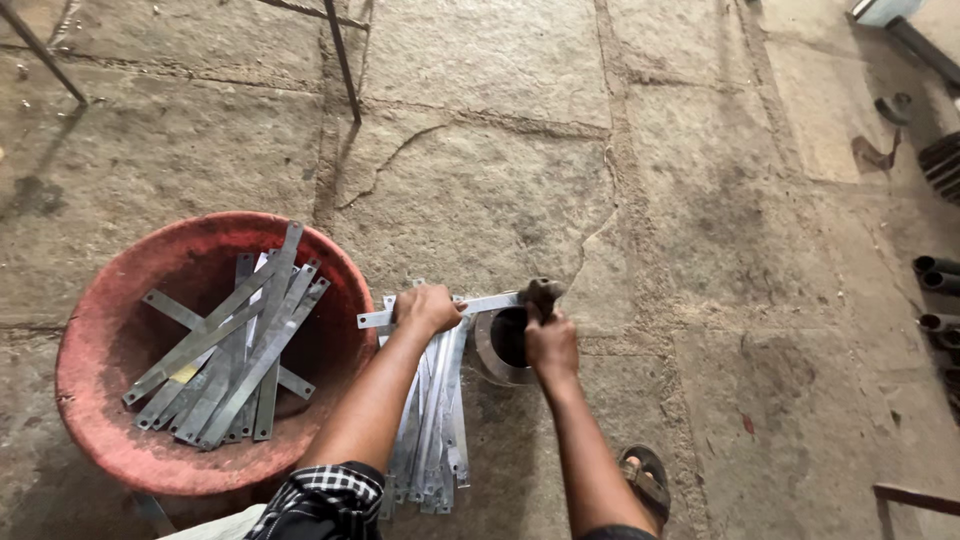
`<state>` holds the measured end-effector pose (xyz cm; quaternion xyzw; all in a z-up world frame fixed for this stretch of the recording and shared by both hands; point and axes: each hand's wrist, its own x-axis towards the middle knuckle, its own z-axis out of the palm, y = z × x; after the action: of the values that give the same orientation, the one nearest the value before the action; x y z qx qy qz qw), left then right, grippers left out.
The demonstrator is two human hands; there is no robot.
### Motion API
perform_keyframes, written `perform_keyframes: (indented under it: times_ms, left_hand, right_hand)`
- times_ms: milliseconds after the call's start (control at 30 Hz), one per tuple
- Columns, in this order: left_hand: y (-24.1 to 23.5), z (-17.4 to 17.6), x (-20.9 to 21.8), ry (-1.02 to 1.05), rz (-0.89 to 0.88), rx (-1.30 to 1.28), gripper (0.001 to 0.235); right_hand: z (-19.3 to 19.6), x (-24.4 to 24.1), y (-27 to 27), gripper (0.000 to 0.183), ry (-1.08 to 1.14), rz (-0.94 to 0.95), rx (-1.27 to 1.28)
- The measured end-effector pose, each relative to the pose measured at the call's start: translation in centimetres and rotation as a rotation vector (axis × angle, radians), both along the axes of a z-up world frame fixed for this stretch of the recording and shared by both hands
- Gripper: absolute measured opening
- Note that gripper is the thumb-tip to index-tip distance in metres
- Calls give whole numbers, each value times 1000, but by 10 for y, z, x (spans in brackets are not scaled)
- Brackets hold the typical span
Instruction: The person straightens metal strips by placing them on a cylindrical metal anvil and striking them with a hammer. They handle the strips one by one from a red basin and place the straightened strips into a pile on the floor.
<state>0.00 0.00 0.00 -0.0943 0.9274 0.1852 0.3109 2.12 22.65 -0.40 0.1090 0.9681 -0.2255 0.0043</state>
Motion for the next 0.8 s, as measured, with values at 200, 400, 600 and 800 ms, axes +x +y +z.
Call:
perform_keyframes:
  times_ms: [200, 400, 600, 800]
  left_hand:
    - [0, -2, 2, 73, 51, 36, 59]
    - [0, -3, 5, 106, 72, 56, 55]
    - [-2, -45, -7, 99, 84, 243, 43]
    - [55, -112, -64, 401, 1029, 1615, 27]
  right_hand:
    - [101, 12, -32, 45, -35, -130, -390]
    - [39, 4, -13, 63, -133, -73, -72]
    - [52, -15, 38, 61, -246, -193, -24]
    - [69, 2, 50, 56, -83, -261, -138]
